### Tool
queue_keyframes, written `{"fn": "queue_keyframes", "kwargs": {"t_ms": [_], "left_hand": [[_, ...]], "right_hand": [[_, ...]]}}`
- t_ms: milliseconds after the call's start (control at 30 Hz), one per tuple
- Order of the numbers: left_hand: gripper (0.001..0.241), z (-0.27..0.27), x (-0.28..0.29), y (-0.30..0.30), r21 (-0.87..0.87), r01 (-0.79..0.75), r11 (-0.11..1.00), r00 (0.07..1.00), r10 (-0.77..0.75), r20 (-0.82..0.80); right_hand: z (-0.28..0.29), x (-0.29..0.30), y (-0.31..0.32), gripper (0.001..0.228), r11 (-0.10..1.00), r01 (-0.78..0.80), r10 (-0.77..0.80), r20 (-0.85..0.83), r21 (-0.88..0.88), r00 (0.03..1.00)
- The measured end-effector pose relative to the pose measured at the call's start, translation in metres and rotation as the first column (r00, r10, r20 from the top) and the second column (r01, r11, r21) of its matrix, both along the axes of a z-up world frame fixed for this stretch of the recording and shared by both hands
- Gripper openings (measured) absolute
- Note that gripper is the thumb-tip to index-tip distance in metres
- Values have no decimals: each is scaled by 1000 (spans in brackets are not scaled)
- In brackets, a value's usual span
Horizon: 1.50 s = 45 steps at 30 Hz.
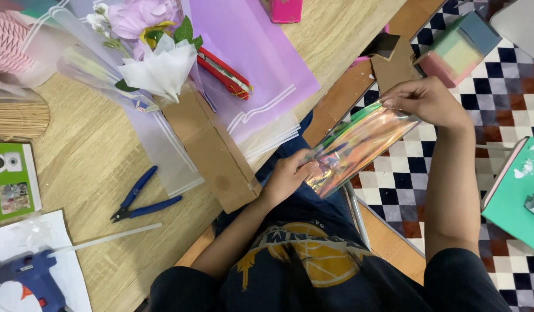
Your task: Adding iridescent decorative paper to a flower bouquet to enhance its presentation.
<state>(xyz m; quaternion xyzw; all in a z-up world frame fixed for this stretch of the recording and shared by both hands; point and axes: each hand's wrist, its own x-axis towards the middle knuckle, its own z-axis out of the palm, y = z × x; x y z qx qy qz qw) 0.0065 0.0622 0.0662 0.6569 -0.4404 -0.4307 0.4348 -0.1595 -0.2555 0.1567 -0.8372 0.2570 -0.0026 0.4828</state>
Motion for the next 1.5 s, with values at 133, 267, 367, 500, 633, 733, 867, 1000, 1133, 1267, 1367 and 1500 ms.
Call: {"fn": "queue_keyframes", "kwargs": {"t_ms": [133,267,367,500,633,733,867,1000,1133,1267,1367,1500], "left_hand": [[40,-9,3,-1,-24,-149,989,989,148,-14],[29,-22,12,-3,-9,-89,996,996,89,-7],[32,-45,5,-2,-75,-121,990,939,89,-332],[30,-23,5,-9,-77,-123,989,872,70,-485],[44,2,9,-20,-10,-151,989,887,131,-443],[37,4,6,-27,-40,-209,977,900,176,-398],[33,-11,-6,-35,-172,-292,941,907,216,-361],[29,-20,-13,-37,-191,-305,933,919,235,-317],[21,-23,-17,-42,-200,-409,890,898,354,-260],[22,-25,-8,-34,-216,-332,918,940,304,-152],[28,-15,-5,-27,-204,-330,922,942,307,-136],[27,-10,1,-28,-194,-317,928,943,288,-165]], "right_hand": [[-5,7,11,14,988,0,14,84,-156,996],[-16,6,23,13,879,-131,208,121,-458,971],[-2,-7,31,13,961,-3,54,176,-277,983],[1,-13,24,17,983,86,-59,162,-163,985],[8,-5,27,25,962,177,-125,240,-209,963],[5,-7,25,20,890,306,-155,406,-337,901],[-15,-5,48,43,716,697,-560,632,43,536],[-53,0,96,68,638,625,-765,284,449,578],[-88,6,118,50,482,410,-808,211,775,550],[-117,-3,105,32,322,511,-925,148,797,351],[-86,21,128,36,339,548,-937,222,765,270],[-111,20,128,33,352,585,-936,260,731,238]]}}
